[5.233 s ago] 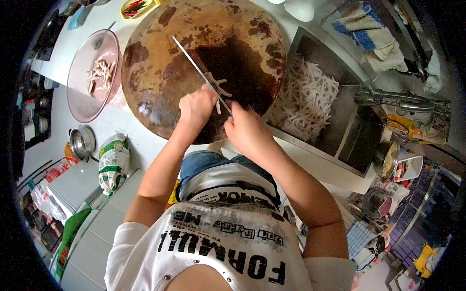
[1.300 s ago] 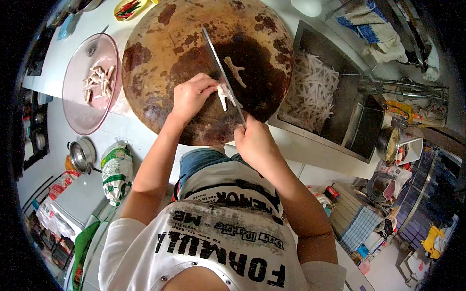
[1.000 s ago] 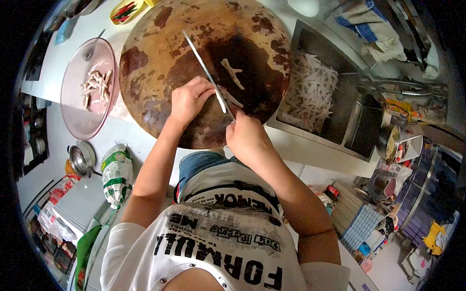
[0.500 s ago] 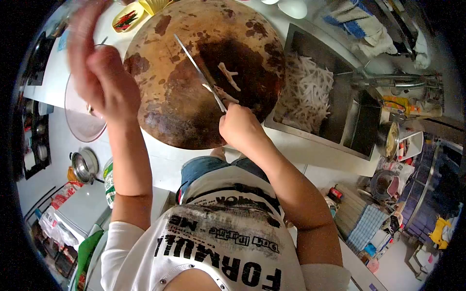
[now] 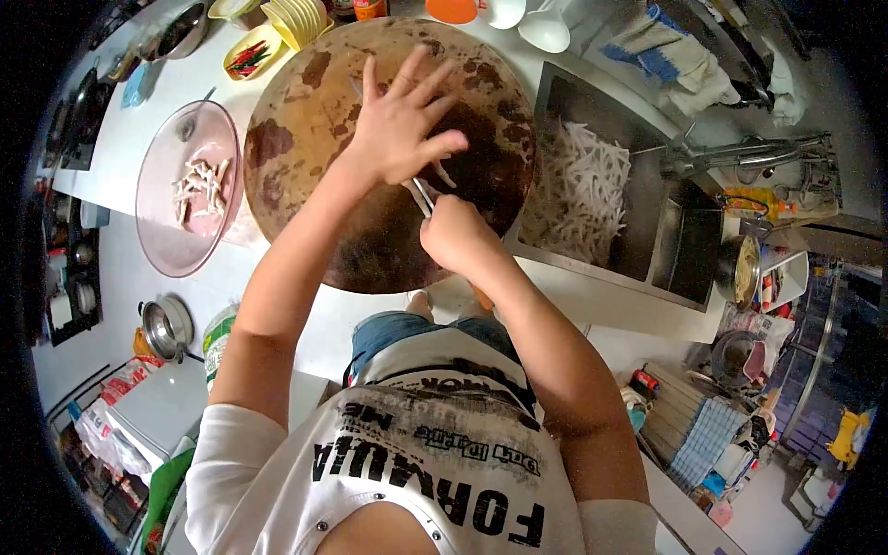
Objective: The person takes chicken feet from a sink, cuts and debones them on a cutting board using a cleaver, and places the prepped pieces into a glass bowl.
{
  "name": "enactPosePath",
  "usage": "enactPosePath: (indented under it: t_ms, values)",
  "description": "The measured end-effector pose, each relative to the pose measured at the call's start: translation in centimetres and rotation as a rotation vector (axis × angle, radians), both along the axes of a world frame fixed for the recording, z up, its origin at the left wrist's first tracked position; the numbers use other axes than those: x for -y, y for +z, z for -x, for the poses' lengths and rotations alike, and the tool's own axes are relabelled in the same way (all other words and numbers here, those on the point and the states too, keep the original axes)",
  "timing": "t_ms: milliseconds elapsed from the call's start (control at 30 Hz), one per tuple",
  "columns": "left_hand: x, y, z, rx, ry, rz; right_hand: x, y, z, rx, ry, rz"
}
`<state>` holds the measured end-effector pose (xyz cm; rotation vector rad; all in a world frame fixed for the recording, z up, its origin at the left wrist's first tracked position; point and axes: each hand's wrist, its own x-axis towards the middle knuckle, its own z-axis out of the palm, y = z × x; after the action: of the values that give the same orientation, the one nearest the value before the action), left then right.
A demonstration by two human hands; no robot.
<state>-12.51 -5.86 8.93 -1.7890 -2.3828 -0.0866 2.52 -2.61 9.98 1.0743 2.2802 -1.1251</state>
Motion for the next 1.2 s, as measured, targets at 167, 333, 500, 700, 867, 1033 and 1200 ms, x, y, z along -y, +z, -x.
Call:
enactPosePath:
  t_ms: [167,333,500,700,867,1033,1200]
  values:
    - [0.2,-0.6,-1.9,0.119,-0.056,-0.151,-0.4,-0.4,-1.6,0.070,0.022,0.027]
    - [-0.1,-1.2,-0.1,0.032,-0.018,-0.191,0.2,-0.1,0.4,0.078,-0.028,0.040]
    - [1.6,5.7,0.7,0.047,-0.033,-0.475,0.4,-1.5,-0.3,-0.047,0.110,-0.137]
    - [-0.3,-0.4,-1.0,0.091,0.000,0.155,1.8,-1.6,0.7,-0.139,0.159,-0.167]
    - [5.0,5.3,-0.8,0.250,0.081,-0.735,-0.1,0.0,1.2,0.060,0.090,-0.043]
    - [7.9,-7.6,-2.7,0.379,0.070,-0.528,-0.4,-0.4,2.5,-0.004,-0.002,0.125]
    - [8.0,-9.9,-3.0,0.520,0.093,-0.522,-0.9,-0.1,1.0,-0.059,-0.056,0.216]
